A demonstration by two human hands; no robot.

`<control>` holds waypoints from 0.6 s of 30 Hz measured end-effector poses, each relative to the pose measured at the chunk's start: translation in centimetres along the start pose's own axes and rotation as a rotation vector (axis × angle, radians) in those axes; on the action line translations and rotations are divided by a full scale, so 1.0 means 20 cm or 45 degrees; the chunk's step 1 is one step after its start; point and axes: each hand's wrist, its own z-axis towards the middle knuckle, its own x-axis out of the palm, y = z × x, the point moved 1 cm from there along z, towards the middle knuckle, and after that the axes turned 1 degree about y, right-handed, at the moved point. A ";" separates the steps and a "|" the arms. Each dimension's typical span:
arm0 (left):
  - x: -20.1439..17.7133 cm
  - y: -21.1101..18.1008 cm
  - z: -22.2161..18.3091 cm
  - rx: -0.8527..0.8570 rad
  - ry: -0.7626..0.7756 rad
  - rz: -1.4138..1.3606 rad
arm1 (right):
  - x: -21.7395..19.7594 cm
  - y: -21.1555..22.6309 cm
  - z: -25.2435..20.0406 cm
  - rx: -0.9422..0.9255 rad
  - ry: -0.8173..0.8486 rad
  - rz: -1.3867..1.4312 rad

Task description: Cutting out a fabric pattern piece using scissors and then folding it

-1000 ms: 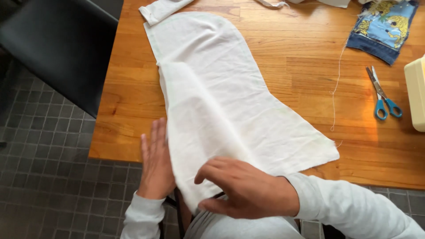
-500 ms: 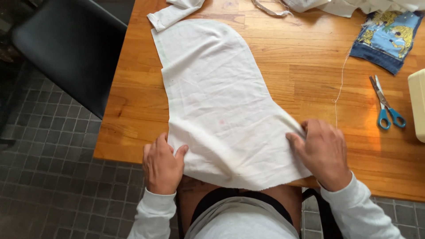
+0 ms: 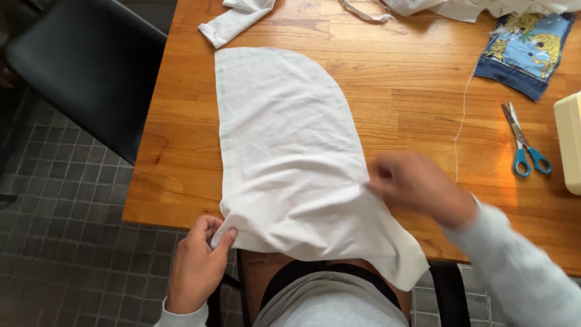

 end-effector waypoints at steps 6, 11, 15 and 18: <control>0.14 0.22 0.00 0.009 -0.100 -0.581 | 0.03 0.01 0.95 -0.231 -0.724 0.009; 0.25 0.38 0.04 -0.244 -0.080 -0.766 | -0.03 0.09 1.38 0.062 -0.719 0.154; 0.22 0.52 0.10 -0.251 0.296 -0.543 | -0.11 0.10 1.30 0.068 -0.541 0.155; 0.01 0.54 0.20 -0.110 0.292 -0.417 | -0.11 -0.06 1.15 0.102 -0.572 0.073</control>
